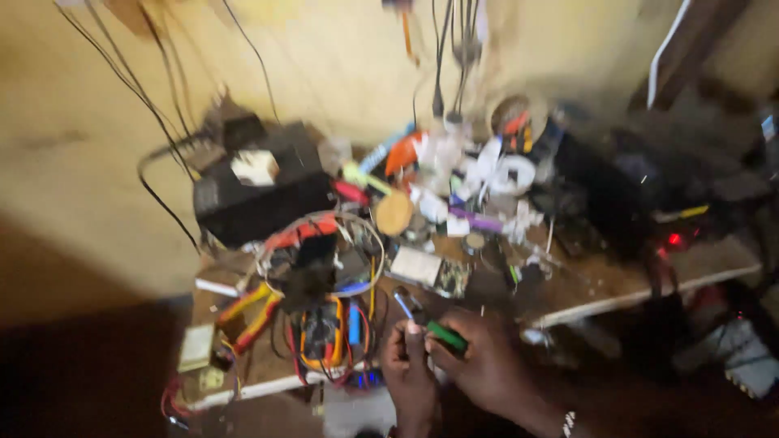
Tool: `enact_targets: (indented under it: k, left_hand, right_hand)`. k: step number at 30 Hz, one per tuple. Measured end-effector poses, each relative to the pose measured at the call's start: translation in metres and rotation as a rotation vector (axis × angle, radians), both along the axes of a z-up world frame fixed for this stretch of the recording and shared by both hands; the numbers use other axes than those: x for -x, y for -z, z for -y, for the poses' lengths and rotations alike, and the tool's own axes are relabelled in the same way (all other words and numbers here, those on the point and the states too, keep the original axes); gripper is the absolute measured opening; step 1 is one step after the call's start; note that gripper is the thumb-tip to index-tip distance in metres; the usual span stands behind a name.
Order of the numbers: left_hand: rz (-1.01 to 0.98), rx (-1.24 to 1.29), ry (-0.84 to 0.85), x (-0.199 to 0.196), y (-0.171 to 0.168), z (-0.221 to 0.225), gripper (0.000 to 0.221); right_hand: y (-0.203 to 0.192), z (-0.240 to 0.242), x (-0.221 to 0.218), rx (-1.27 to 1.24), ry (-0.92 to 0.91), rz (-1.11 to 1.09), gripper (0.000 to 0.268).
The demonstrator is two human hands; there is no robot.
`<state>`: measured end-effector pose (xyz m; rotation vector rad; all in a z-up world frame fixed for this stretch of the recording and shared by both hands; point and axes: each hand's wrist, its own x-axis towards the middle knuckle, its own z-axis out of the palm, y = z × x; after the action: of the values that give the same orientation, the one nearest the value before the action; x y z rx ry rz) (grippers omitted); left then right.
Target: Using a small tool to manipulate and remove internal components from a disassembled mobile phone.
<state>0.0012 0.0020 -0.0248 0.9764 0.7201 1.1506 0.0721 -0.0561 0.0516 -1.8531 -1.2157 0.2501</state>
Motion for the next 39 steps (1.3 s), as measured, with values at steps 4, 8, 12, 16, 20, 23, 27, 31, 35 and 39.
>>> enact_targets:
  k: [4, 8, 12, 16, 20, 23, 27, 31, 35, 39]
  left_hand:
    - [-0.233, -0.06, -0.055, 0.013, -0.018, -0.017, 0.03]
    - [-0.149, -0.029, -0.138, 0.011, -0.001, -0.047, 0.025]
    - [-0.004, -0.008, 0.021, 0.022, 0.001, -0.06, 0.023]
    - [-0.031, 0.06, 0.025, 0.024, 0.01, -0.061, 0.022]
    - [0.09, 0.037, 0.106, 0.02, 0.002, -0.059, 0.024]
    - [0.113, 0.05, 0.143, 0.017, 0.006, -0.052, 0.021]
    - [0.05, -0.035, 0.162, 0.015, 0.009, -0.059, 0.024]
    - [0.078, -0.062, 0.185, 0.02, -0.011, -0.062, 0.026]
    - [0.109, -0.047, 0.191, 0.033, -0.014, -0.054, 0.025]
    - [0.173, -0.077, 0.207, 0.031, -0.017, -0.057, 0.025]
  right_hand:
    - [-0.021, -0.013, 0.009, 0.144, -0.025, -0.054, 0.022]
    - [-0.034, -0.049, 0.009, 0.107, -0.197, 0.022, 0.024]
    - [-0.003, -0.071, -0.002, 0.057, -0.264, 0.16, 0.02]
    - [-0.008, -0.076, -0.014, 0.181, -0.377, 0.012, 0.038]
    - [-0.034, -0.085, -0.019, 0.344, -0.255, 0.104, 0.038]
    - [-0.032, -0.084, -0.017, 0.258, -0.286, 0.003, 0.034]
    - [-0.03, -0.082, -0.021, 0.166, -0.227, -0.062, 0.024]
    - [-0.01, -0.083, -0.025, 0.095, -0.249, -0.232, 0.017]
    - [-0.017, -0.076, -0.007, 0.133, -0.233, -0.234, 0.02]
    - [-0.045, -0.076, 0.002, 0.14, -0.245, -0.037, 0.038]
